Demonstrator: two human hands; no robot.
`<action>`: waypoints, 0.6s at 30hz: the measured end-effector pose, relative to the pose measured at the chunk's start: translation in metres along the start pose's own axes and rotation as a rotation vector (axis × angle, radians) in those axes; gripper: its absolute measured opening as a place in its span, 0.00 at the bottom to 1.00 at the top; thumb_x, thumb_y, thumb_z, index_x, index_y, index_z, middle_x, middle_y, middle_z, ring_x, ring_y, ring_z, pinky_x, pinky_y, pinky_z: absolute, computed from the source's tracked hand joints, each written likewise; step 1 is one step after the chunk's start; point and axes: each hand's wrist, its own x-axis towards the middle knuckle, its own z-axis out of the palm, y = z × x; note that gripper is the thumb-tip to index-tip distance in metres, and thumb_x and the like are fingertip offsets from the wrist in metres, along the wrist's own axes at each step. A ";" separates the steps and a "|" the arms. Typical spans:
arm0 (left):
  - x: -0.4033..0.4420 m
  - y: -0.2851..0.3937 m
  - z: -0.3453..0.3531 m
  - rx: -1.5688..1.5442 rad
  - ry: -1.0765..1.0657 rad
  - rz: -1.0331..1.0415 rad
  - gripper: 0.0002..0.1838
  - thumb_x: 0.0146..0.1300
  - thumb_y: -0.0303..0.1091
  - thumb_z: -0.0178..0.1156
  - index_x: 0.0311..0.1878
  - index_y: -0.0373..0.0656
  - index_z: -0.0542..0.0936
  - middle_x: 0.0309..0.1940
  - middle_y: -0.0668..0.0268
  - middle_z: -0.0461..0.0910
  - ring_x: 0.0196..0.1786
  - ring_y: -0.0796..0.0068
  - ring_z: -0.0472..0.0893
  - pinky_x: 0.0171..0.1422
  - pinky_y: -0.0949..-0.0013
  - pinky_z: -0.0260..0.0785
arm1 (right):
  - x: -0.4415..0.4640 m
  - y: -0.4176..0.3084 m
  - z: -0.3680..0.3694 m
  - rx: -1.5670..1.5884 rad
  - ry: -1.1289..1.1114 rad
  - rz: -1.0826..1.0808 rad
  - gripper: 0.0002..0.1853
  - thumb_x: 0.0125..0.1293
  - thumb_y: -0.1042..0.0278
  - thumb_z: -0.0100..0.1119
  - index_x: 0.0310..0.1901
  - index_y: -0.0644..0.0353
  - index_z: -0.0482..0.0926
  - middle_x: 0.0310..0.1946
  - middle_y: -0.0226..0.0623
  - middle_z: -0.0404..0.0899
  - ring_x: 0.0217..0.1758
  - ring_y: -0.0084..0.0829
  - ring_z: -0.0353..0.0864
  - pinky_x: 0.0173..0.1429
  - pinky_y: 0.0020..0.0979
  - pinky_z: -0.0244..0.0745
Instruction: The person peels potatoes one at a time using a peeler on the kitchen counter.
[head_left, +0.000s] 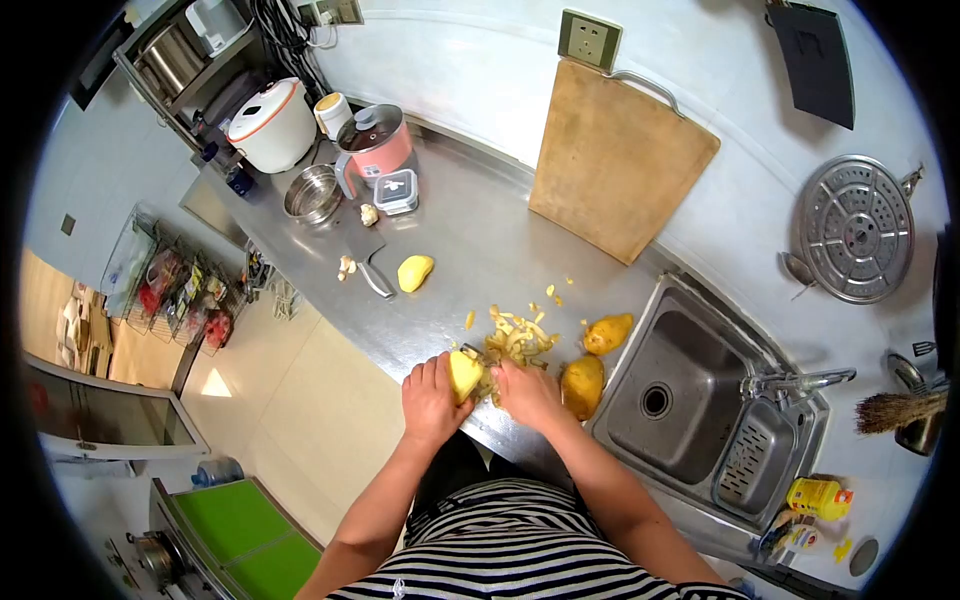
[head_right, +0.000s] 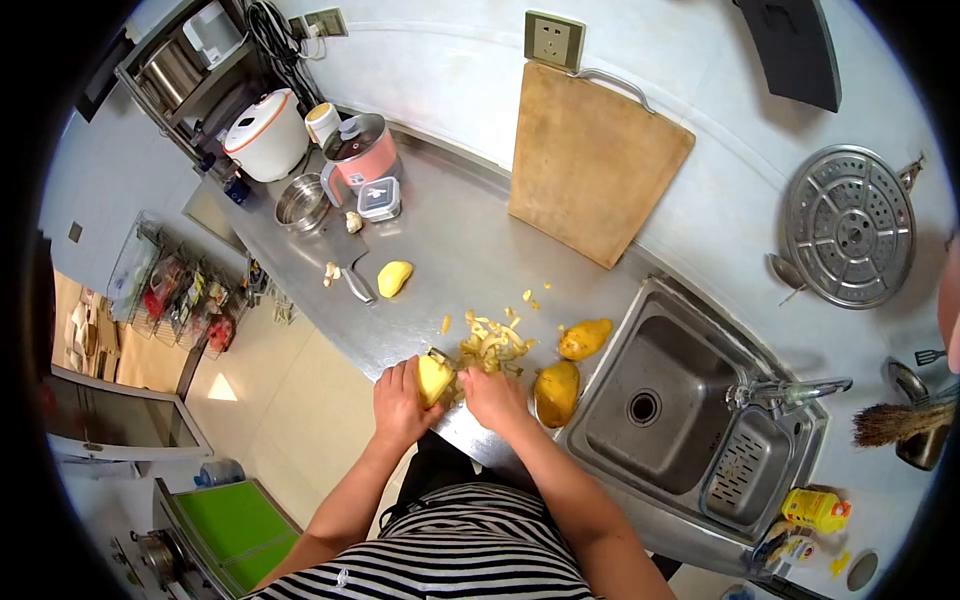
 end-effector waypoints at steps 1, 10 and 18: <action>-0.001 -0.001 0.001 0.001 0.001 0.002 0.43 0.36 0.39 0.71 0.59 0.34 0.67 0.46 0.55 0.73 0.47 0.56 0.72 0.53 0.57 0.65 | 0.005 0.009 0.005 0.001 0.002 0.000 0.21 0.72 0.53 0.39 0.42 0.63 0.76 0.34 0.55 0.80 0.40 0.55 0.80 0.47 0.52 0.72; 0.002 -0.007 0.002 -0.075 0.016 0.021 0.43 0.33 0.37 0.72 0.58 0.33 0.68 0.49 0.51 0.74 0.49 0.51 0.72 0.56 0.54 0.64 | -0.008 -0.015 -0.012 -0.008 -0.016 -0.010 0.21 0.72 0.54 0.39 0.43 0.64 0.77 0.36 0.56 0.80 0.43 0.56 0.79 0.49 0.52 0.71; -0.004 -0.011 0.008 -0.238 0.089 0.111 0.41 0.37 0.35 0.71 0.58 0.38 0.67 0.51 0.54 0.72 0.56 0.51 0.70 0.61 0.56 0.61 | 0.021 0.048 0.025 0.041 0.074 0.043 0.22 0.72 0.53 0.40 0.42 0.64 0.76 0.33 0.53 0.81 0.35 0.55 0.79 0.43 0.51 0.72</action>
